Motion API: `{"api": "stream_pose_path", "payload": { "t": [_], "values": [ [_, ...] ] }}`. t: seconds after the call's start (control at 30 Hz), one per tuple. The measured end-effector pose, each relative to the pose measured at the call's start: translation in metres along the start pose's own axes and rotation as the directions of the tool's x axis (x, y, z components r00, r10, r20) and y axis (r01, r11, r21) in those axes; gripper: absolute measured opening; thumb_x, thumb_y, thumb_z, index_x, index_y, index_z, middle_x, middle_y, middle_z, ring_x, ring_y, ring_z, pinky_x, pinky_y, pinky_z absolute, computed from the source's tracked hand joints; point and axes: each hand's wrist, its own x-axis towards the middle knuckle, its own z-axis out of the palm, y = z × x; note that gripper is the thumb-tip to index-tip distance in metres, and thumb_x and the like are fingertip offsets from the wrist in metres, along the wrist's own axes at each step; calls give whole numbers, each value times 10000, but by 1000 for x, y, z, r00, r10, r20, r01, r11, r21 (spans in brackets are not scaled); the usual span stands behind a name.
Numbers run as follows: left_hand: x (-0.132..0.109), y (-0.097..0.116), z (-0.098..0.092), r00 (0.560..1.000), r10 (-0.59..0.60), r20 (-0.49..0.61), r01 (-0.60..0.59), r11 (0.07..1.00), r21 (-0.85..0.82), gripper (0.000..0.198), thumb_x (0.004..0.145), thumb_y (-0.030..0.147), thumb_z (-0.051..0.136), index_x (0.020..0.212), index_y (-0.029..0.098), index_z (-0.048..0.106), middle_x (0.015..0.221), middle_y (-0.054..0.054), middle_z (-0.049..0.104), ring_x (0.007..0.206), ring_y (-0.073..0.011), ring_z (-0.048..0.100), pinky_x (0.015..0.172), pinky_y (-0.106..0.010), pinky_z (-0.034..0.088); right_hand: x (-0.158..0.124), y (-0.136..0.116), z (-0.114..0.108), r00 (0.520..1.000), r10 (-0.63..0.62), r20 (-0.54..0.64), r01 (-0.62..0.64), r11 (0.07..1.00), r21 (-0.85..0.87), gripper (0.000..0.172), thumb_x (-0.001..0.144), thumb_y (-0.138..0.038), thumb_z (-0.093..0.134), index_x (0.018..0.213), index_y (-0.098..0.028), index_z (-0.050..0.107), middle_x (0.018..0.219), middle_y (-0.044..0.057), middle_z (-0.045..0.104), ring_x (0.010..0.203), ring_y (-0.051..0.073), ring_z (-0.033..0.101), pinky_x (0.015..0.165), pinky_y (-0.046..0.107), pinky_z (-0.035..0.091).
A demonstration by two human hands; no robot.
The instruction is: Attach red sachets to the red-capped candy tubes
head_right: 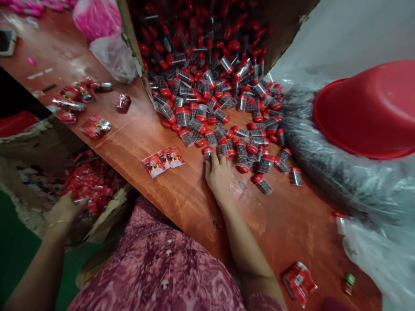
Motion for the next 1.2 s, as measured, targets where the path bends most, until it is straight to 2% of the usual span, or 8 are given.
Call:
{"api": "stream_pose_path", "payload": {
  "t": [0.07, 0.17, 0.27, 0.37, 0.73, 0.9, 1.03, 1.2],
  "values": [
    [-19, 43, 0, 976, 88, -197, -96, 995, -35, 240, 773, 501, 531, 885, 297, 591, 908, 105, 710, 1025, -261, 587, 872, -445, 442, -7, 0, -1, 999, -40, -10, 40, 999, 1, 356, 886, -325, 401, 1128, -137, 582, 1014, 148, 600, 870, 247, 532, 702, 338, 413],
    [-49, 126, 12, 778, 499, -381, -572, 814, -101, 287, 850, 424, 438, 915, 241, 650, 1094, 3, 677, 1149, -229, 530, 987, -408, 372, -24, 3, -6, 996, -72, -43, 73, 997, 5, 335, 883, -303, 397, 1108, -147, 591, 965, 129, 598, 835, 225, 535, 694, 324, 413],
    [-63, 197, 37, 629, 747, -215, -772, 634, -57, 330, 849, 399, 458, 1065, 229, 641, 1269, -59, 575, 1270, -261, 413, 1057, -455, 271, -40, 7, -10, 994, -86, -66, 86, 996, -8, 310, 872, -307, 418, 1066, -157, 608, 920, 117, 599, 798, 219, 529, 687, 332, 410],
    [-61, 235, 62, 608, 794, -17, -794, 608, 19, 334, 829, 364, 502, 1103, 232, 639, 1356, -93, 489, 1310, -310, 340, 1059, -503, 238, -49, 9, -10, 992, -99, -76, 99, 995, -2, 313, 858, -298, 440, 1087, -153, 597, 942, 128, 597, 804, 231, 521, 707, 362, 413],
    [-64, 247, 63, 682, 731, -20, -730, 682, 34, 337, 861, 363, 422, 1030, 253, 693, 1330, -103, 513, 1308, -350, 326, 1061, -570, 183, -50, 0, -19, 993, 3, -114, 39, 933, 359, 284, 844, -322, 486, 1048, -167, 609, 1045, 137, 607, 948, 256, 531, 828, 427, 414],
    [-75, 249, 54, 684, 728, -55, -730, 683, -33, 357, 866, 393, 408, 1061, 258, 676, 1352, -102, 490, 1304, -339, 344, 1051, -572, 208, -24, -41, -16, 982, 156, 111, -177, 523, 834, 283, 847, -421, 467, 954, -189, 589, 872, 53, 637, 771, 166, 583, 703, 315, 470],
    [-77, 250, 56, 669, 743, -12, -742, 668, -57, 335, 859, 344, 426, 1078, 258, 665, 1359, -95, 482, 1299, -330, 359, 1044, -575, 226, 7, -67, 0, 937, 124, 325, -341, 135, 930, 376, 714, -558, 567, 777, -187, 553, 683, -13, 599, 553, 103, 527, 489, 221, 417],
    [-70, 250, 57, 699, 712, -67, -715, 693, -94, 439, 875, 347, 392, 1249, 165, 534, 1334, -135, 502, 1280, -318, 388, 1040, -529, 267, 21, -68, 7, 926, 70, 370, -377, 161, 912, 450, 720, -629, 502, 593, -197, 492, 426, -68, 438, 388, 74, 385, 405, 206, 311]
  ]
}}
